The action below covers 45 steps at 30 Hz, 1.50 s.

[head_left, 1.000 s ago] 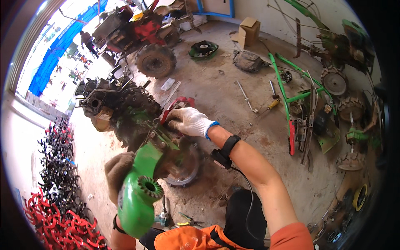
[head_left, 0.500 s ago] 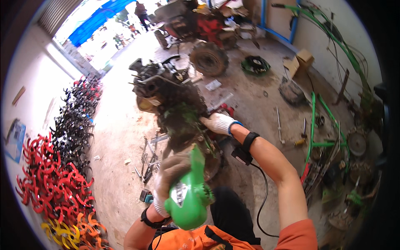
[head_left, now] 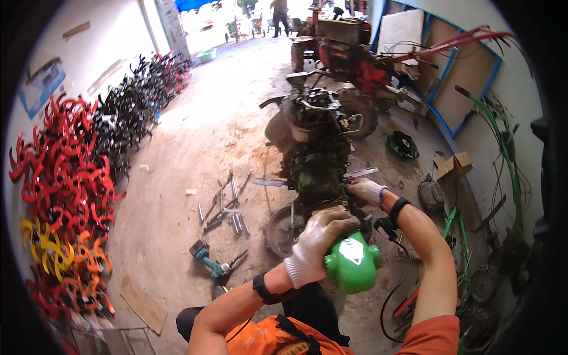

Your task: The person disassembles a metal bracket using a cordless impact driver, then cleans the engine block with a cloth and pours liquid from a green bottle into the engine. The person also handles a red fuel container and places it on the floor.

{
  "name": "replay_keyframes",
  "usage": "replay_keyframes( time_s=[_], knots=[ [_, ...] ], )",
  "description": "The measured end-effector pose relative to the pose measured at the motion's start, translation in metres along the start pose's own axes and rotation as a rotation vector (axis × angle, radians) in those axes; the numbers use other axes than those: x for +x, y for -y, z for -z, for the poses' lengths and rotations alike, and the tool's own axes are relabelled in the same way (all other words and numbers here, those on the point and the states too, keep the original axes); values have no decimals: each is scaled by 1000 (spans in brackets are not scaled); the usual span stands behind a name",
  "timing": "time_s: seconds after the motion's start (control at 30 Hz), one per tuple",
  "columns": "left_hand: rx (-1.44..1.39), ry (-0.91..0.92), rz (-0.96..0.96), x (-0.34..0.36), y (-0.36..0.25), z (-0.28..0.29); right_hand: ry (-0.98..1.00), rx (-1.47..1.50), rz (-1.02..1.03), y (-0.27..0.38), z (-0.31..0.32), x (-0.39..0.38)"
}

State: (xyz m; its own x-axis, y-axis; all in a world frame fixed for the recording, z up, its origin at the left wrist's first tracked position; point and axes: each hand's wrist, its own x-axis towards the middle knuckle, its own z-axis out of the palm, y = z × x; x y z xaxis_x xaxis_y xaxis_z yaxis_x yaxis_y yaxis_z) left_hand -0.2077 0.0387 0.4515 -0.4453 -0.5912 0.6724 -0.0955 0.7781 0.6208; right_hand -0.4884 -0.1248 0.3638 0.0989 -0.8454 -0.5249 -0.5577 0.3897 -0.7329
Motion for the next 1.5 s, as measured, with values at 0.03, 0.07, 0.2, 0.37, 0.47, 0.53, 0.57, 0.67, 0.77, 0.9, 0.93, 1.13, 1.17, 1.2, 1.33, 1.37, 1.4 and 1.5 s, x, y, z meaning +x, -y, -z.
replay_keyframes(
  time_s=[0.03,0.07,0.2,0.37,0.47,0.53,0.57,0.67,0.77,0.9,0.93,1.13,1.17,1.2,1.33,1.37,1.4,1.5],
  knots=[
    [0,11,-11,0,2,1,-84,-342,149,1,6,-2],
    [-19,23,17,-2,2,1,-85,-512,275,2,8,-3],
    [9,40,7,-3,2,4,-236,-1204,668,7,20,-8],
    [11,33,35,-1,-1,5,-197,-364,369,6,13,-17],
    [-25,28,17,-2,-1,5,-161,-394,362,7,9,-14],
    [-20,39,25,-3,0,5,-157,-366,373,6,10,-13],
    [-16,49,25,-3,1,5,-124,-348,381,7,10,-12],
    [1,24,28,-2,2,2,-80,-453,466,6,12,-17],
    [24,-16,-15,2,3,-2,-212,-286,336,7,12,-24],
    [105,-22,-3,6,-1,-3,-179,-524,411,14,10,-20],
    [100,-11,-6,7,-2,-3,-174,-609,447,15,11,-18],
    [39,20,-33,8,-1,-1,-255,-439,443,11,17,-12],
    [46,23,-41,8,0,-2,-241,-487,376,11,15,-13],
    [32,16,-39,8,1,-3,-180,-490,369,12,13,-14],
    [31,-8,-35,7,2,-6,-205,-482,414,16,10,-19],
    [15,-3,-19,7,2,-6,-208,-464,411,15,13,-21],
    [11,-3,-14,7,2,-7,-190,-442,404,14,15,-23],
    [-9,-9,-22,9,2,-7,-128,-328,348,13,20,-26]
  ],
)
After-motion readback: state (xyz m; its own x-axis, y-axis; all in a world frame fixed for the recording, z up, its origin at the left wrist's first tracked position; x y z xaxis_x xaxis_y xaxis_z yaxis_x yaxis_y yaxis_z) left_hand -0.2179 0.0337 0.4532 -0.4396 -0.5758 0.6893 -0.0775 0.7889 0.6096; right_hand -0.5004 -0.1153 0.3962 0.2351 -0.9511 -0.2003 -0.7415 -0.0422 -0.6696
